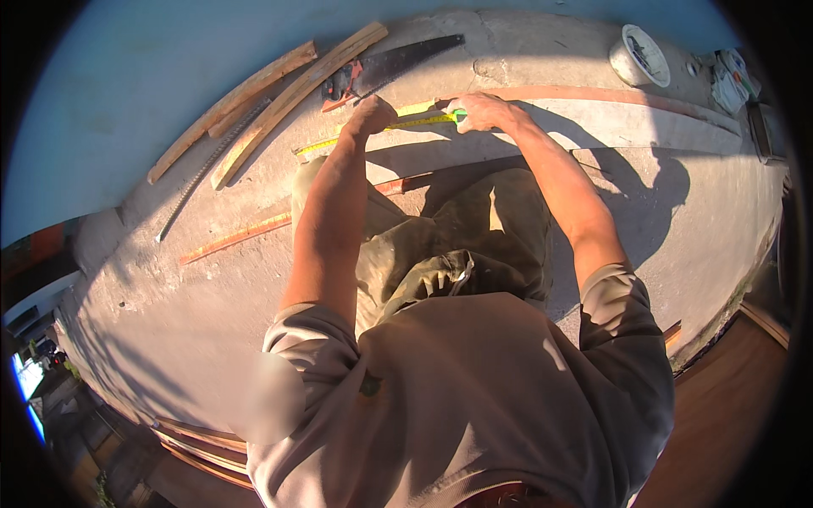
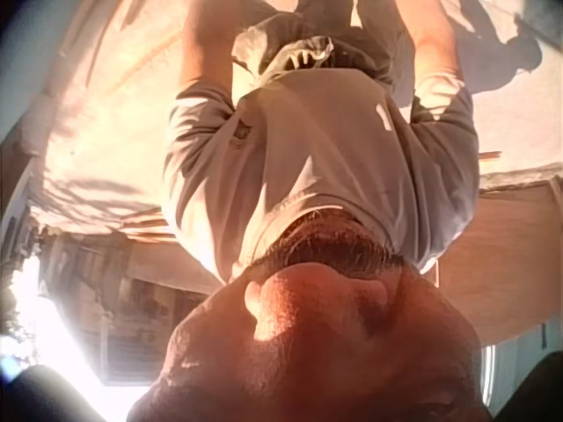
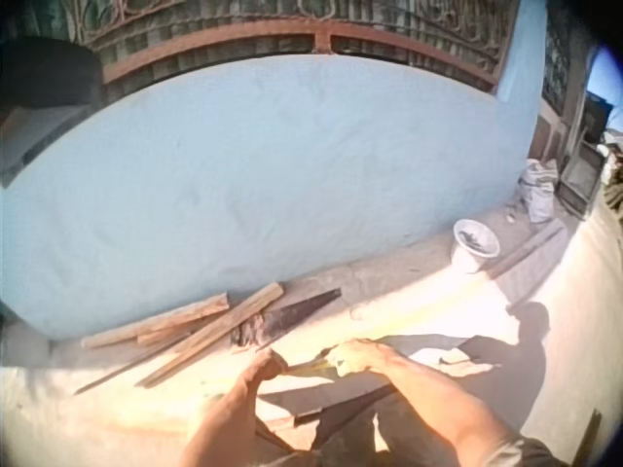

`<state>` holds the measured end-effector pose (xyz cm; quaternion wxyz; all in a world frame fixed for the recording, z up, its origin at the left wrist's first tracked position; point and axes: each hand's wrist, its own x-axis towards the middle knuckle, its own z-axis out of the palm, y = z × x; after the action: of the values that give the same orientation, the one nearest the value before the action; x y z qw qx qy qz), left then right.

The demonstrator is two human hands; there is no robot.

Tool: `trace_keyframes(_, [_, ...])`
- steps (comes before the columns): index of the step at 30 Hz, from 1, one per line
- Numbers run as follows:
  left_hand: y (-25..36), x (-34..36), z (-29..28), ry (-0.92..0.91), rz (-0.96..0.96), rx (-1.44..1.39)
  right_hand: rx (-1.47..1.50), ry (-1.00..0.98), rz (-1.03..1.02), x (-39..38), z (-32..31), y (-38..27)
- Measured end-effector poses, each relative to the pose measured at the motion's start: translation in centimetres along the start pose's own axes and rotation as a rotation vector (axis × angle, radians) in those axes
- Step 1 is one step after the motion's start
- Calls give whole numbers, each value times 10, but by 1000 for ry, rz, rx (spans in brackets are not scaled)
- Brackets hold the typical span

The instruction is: The person measures a wooden plank with a tape measure, marks it, and saws it by hand. They then use a hammer to drive nails into the cut piece and other planks on the ground.

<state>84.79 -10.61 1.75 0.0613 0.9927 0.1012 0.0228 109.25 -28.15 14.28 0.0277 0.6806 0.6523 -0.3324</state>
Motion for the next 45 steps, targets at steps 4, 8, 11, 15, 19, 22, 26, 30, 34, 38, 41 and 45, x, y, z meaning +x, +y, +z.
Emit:
trace_keyframes(4, [1,-1,0,-7,5,29,3,-6,17,-2,-3,-4])
trace_keyframes(8, [3,1,1,-46,-252,-415,-13,-8,14,-3,-5,-7])
trace_keyframes(11, [7,3,-5,-5,-359,-561,14,-13,29,-4,-4,-6])
trace_keyframes(15, [18,3,-25,-60,-477,-612,0,-7,-1,-2,-1,-4])
trace_keyframes(19, [28,-1,-39,2,-463,-619,8,9,8,0,0,-3])
trace_keyframes(22, [29,-1,-37,5,-504,-631,13,0,35,-1,0,-7])
trace_keyframes(26, [23,2,-29,-18,-448,-530,-53,35,-5,-17,-1,-19])
trace_keyframes(30, [21,4,-28,-42,-374,-506,-54,173,-131,-52,12,-37])
trace_keyframes(34, [27,3,-36,-92,-493,-587,95,110,-69,-102,33,-49])
trace_keyframes(38, [30,7,-43,-163,-525,-522,164,135,84,-164,47,-46])
trace_keyframes(41, [29,12,-44,-225,-540,-466,230,234,167,-208,51,-34])
trace_keyframes(45, [29,14,-47,-306,-585,-511,318,271,318,-233,49,-9])
